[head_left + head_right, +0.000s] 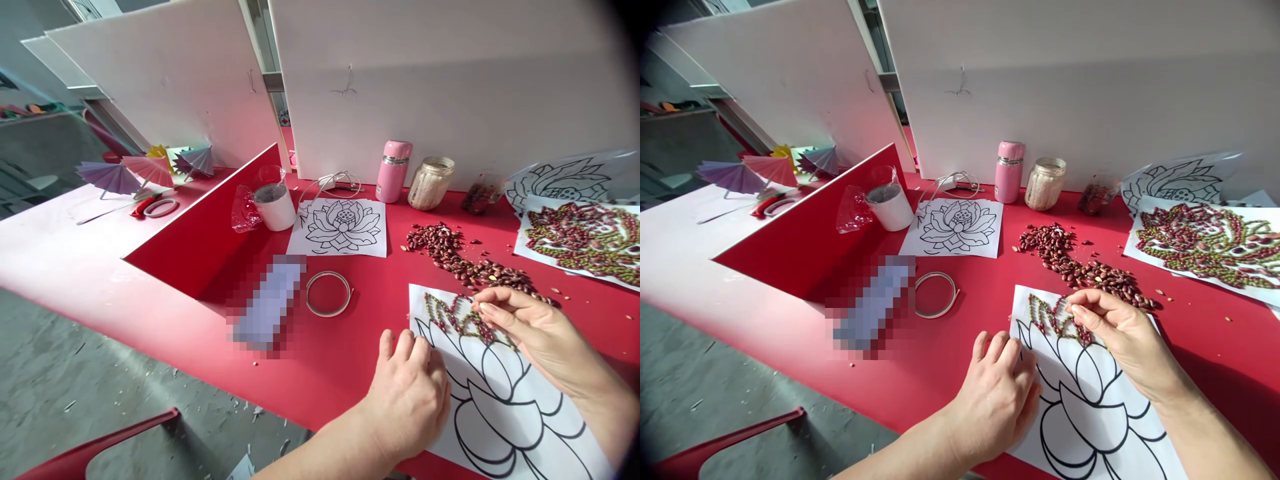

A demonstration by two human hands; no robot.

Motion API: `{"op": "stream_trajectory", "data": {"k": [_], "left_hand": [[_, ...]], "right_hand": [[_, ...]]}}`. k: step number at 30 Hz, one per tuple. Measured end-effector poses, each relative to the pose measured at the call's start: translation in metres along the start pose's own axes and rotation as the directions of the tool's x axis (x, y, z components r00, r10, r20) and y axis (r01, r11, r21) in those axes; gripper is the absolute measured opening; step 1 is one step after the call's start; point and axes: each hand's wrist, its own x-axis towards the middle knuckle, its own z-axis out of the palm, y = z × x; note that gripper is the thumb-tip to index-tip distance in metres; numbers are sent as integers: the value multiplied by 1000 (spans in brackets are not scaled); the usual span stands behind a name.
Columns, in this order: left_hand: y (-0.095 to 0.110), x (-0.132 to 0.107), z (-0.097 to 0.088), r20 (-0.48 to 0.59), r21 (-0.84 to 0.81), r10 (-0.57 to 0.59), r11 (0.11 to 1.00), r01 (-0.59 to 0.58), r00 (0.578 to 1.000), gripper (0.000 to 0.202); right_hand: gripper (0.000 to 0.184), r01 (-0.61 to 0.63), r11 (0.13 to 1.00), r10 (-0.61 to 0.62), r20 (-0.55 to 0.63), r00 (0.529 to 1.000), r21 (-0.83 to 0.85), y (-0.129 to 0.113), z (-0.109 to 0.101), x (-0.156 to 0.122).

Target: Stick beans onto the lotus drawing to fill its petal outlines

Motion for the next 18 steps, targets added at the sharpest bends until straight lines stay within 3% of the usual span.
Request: {"op": "stream_trajectory", "data": {"k": [18], "left_hand": [[-1,-1,2,0,-11,-7,1000,7,1000,26]], "right_hand": [[27,-7,1000,7,4,1000,5,-3,5,1]]}}
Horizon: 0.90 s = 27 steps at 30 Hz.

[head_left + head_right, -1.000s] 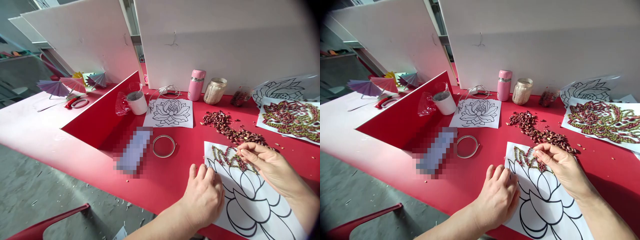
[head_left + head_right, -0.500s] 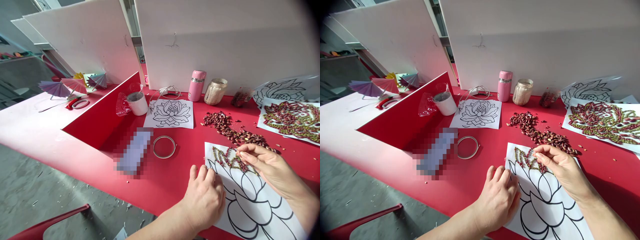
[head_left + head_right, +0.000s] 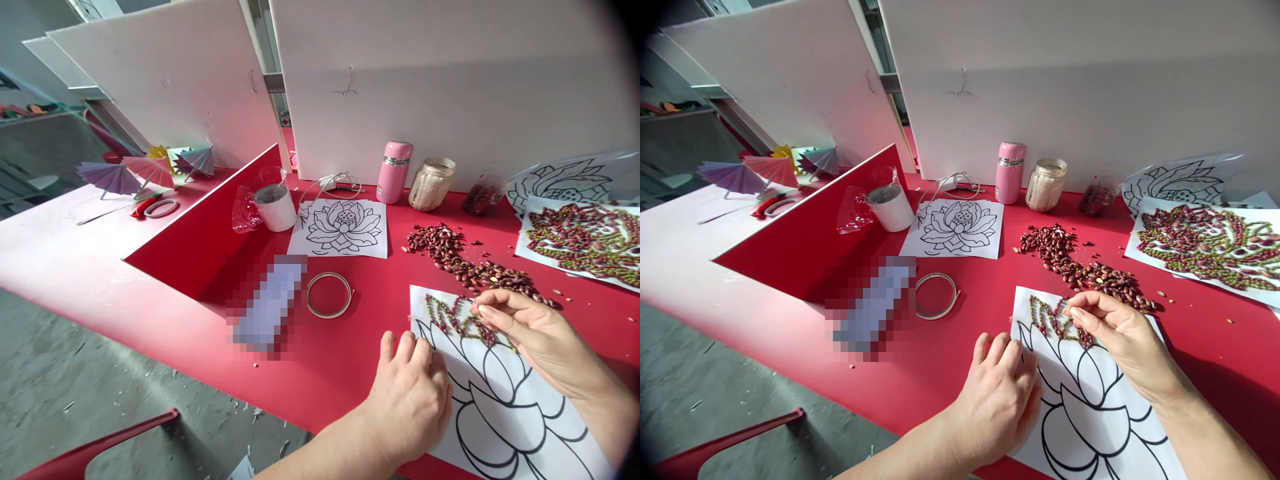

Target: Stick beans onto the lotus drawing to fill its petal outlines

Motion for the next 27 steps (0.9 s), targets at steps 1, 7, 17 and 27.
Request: {"op": "stream_trajectory", "data": {"k": [1,7,17,27], "left_hand": [[0,0,0,-1,-1,1,1000,-1,1000,26],[0,0,0,15,-10,4,1000,-4,1000,26],[0,1,-1,-46,21,7,1000,-6,999,22],[-1,6,2,-52,-37,-14,999,13,999,22]], "right_hand": [[27,-4,1000,4,3,1000,0,0,0,-1],[26,-1,1000,1,18,1000,-3,0,-1,-3],[24,77,996,-75,37,997,-53,-1,1,-3],[15,307,912,-234,269,934,-274,1,4,-6]]}}
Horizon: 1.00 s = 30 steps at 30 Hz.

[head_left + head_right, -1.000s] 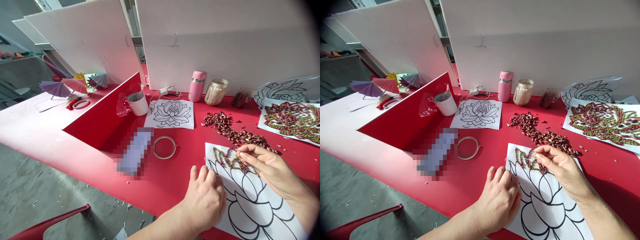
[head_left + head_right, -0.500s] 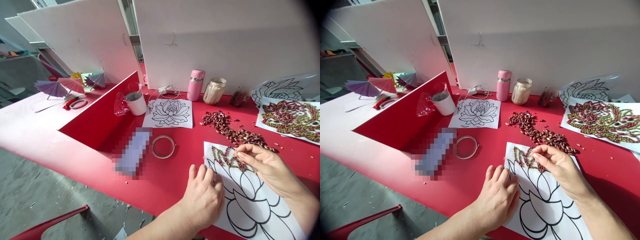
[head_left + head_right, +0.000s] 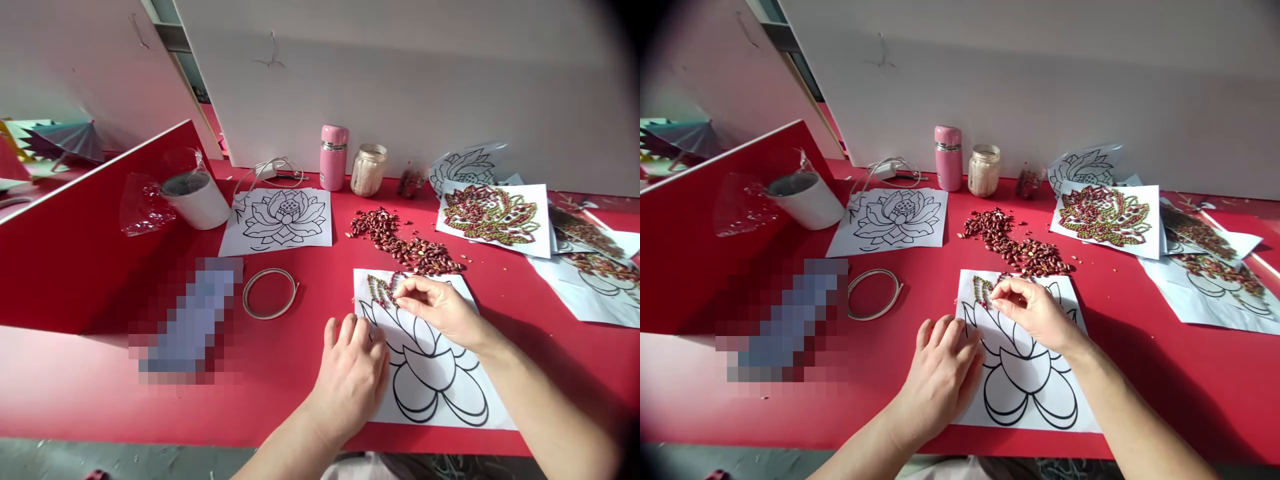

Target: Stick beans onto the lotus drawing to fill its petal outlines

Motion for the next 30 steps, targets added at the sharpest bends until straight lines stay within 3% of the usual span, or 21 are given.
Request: {"op": "stream_trajectory", "data": {"k": [6,13,20,30], "left_hand": [[0,0,1,9,8,-16,1000,16,1000,22],[0,0,2,-17,17,-5,1000,6,1000,21],[0,1,1,-21,14,-4,1000,5,1000,21],[0,0,3,-22,-7,-17,1000,16,1000,20]], "right_hand": [[11,22,993,-19,29,999,-114,-4,3,-3],[13,18,993,-22,-31,999,-118,3,4,0],[9,46,972,-38,36,999,-232,2,5,-2],[10,85,953,-96,-25,995,-291,-4,6,0]]}}
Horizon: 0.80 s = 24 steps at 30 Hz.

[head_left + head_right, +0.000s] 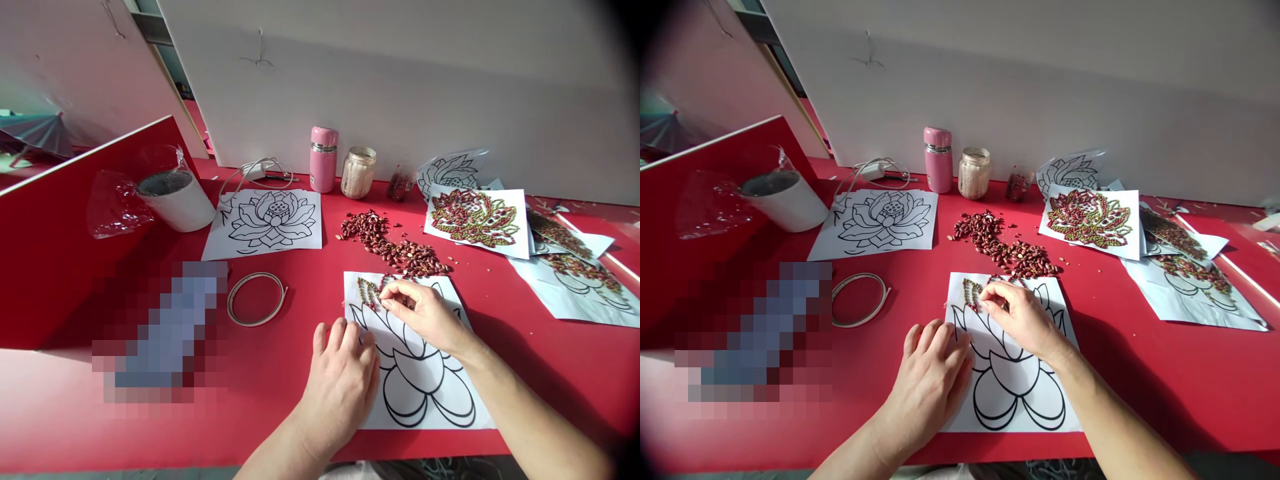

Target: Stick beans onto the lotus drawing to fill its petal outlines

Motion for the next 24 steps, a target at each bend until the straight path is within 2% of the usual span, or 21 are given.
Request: {"op": "stream_trajectory", "data": {"k": [5,12,24], "left_hand": [[0,1,0,-9,-1,2,1000,-2,1000,21],[-1,0,2,-24,-9,2,1000,-3,1000,22],[-1,3,0,-32,-52,-12,999,11,999,20]], "right_hand": [[13,-55,984,71,-86,994,168,5,0,3],[22,-89,907,213,-267,940,411,19,-9,8],[19,-75,860,248,-284,926,505,17,-13,12]]}}
